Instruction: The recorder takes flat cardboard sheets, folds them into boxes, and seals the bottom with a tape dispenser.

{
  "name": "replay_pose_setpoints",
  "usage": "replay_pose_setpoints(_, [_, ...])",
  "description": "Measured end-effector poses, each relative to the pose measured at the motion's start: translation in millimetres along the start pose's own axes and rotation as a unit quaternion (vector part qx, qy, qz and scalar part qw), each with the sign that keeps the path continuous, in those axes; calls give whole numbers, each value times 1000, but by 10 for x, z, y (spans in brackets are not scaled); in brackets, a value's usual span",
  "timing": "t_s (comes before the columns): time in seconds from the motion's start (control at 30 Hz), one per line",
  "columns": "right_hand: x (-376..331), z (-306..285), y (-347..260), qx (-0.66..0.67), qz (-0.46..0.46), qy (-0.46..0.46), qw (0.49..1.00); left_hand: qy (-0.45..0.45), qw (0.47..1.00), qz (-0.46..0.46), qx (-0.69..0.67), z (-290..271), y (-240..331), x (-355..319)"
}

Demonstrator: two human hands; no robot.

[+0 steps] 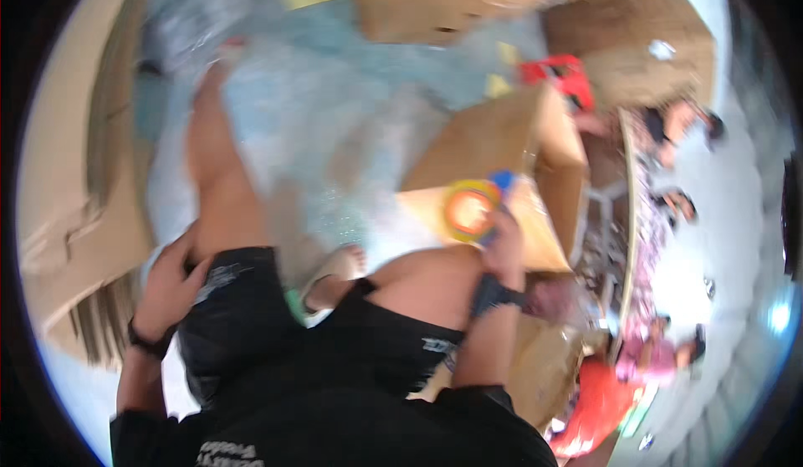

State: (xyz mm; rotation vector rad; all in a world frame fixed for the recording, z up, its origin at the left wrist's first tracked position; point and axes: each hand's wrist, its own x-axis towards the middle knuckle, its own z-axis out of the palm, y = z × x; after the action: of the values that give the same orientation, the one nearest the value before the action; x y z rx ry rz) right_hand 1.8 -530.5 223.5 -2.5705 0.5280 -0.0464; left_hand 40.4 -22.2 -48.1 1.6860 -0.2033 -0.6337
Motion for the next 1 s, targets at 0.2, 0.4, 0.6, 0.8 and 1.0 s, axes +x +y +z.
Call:
replay_pose_setpoints(0.2, [153, 3463, -1866, 576, 83, 164, 797, 18, 915, 60, 398, -3614, 19, 98])
replay_pose_setpoints(0.4, [-92, 2496, -1082, 527, -85, -42, 845, -7, 991, 71, 115, -1017, 783, -222])
replay_pose_setpoints(0.6, [-1117, 2396, -1067, 423, -207, -199, 859, -313, 947, 24, -65, 32, 907, 32])
replay_pose_setpoints(0.8, [-1460, 2529, -741, 458, -135, -228, 848, -255, 960, -13, -112, 439, 914, -170])
replay_pose_setpoints(1.0, [-1508, 2631, -512, 484, -132, -249, 828, -200, 976, -10, -83, 322, 768, -179])
